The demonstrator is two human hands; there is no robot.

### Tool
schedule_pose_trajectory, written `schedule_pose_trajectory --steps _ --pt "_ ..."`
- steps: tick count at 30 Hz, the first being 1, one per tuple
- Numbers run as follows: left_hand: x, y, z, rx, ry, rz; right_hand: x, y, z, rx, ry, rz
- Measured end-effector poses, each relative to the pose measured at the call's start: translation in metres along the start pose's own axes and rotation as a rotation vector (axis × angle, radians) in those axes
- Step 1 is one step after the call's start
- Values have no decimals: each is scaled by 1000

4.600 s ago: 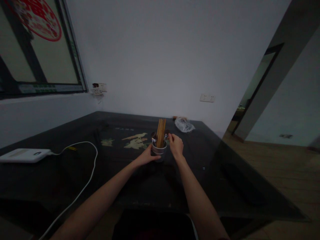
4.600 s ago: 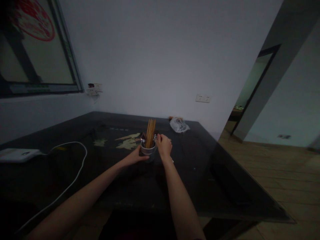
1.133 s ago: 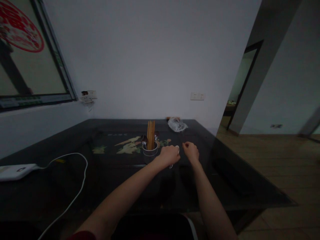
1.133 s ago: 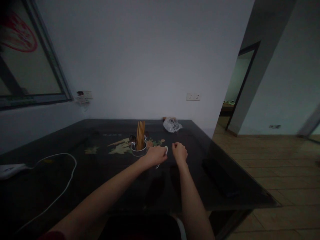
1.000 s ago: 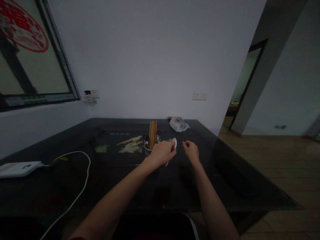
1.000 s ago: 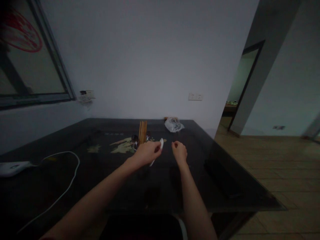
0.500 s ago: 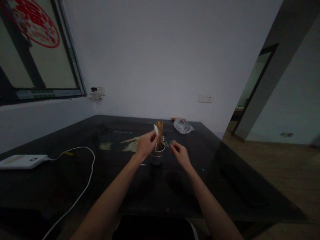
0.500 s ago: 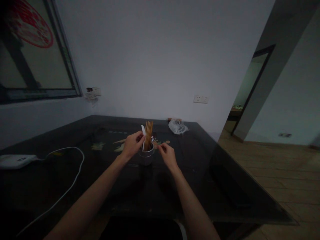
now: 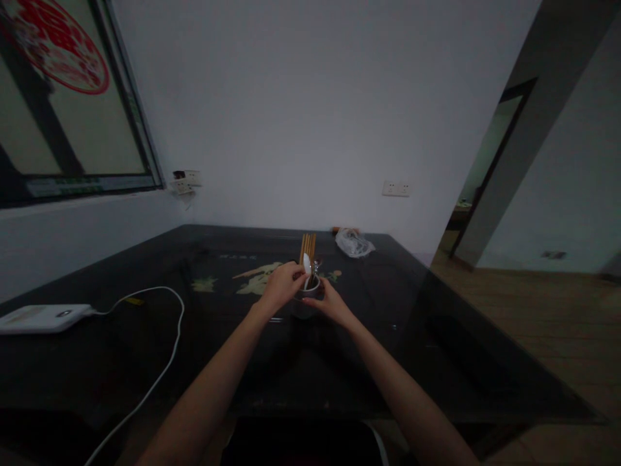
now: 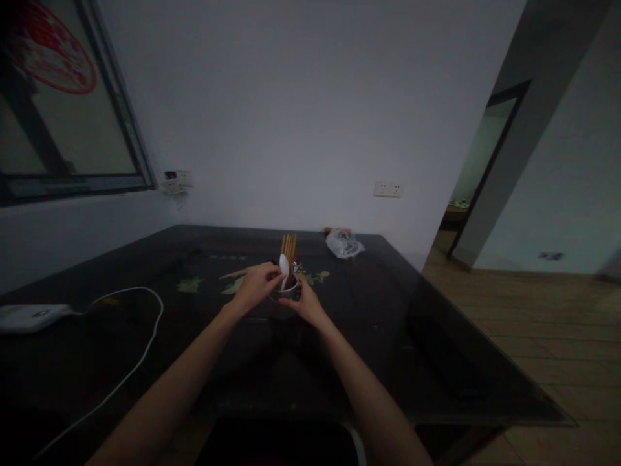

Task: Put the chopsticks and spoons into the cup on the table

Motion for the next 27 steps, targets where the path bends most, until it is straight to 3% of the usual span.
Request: schedule_pose_trajectory --steps 4,10,27 --pt "-8 -3 1 -82 -9 -24 7 -9 -6 15 -27 -74" --pt "-15 -9 2 -118 9 -44 13 -18 -8 17 -36 -166" --pt "-16 -8 8 -20 147 -28 9 -11 -5 -6 -18 -60"
Point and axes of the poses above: each hand's wrist, its own z-axis away from the middle knuckle, its own y-axis out of the back of the hand, x = y × z, the point moved 2 cm from there along -z, towards the middle knuckle, and after that the axes turned 13 degrees about z, right-handed, at the moved point
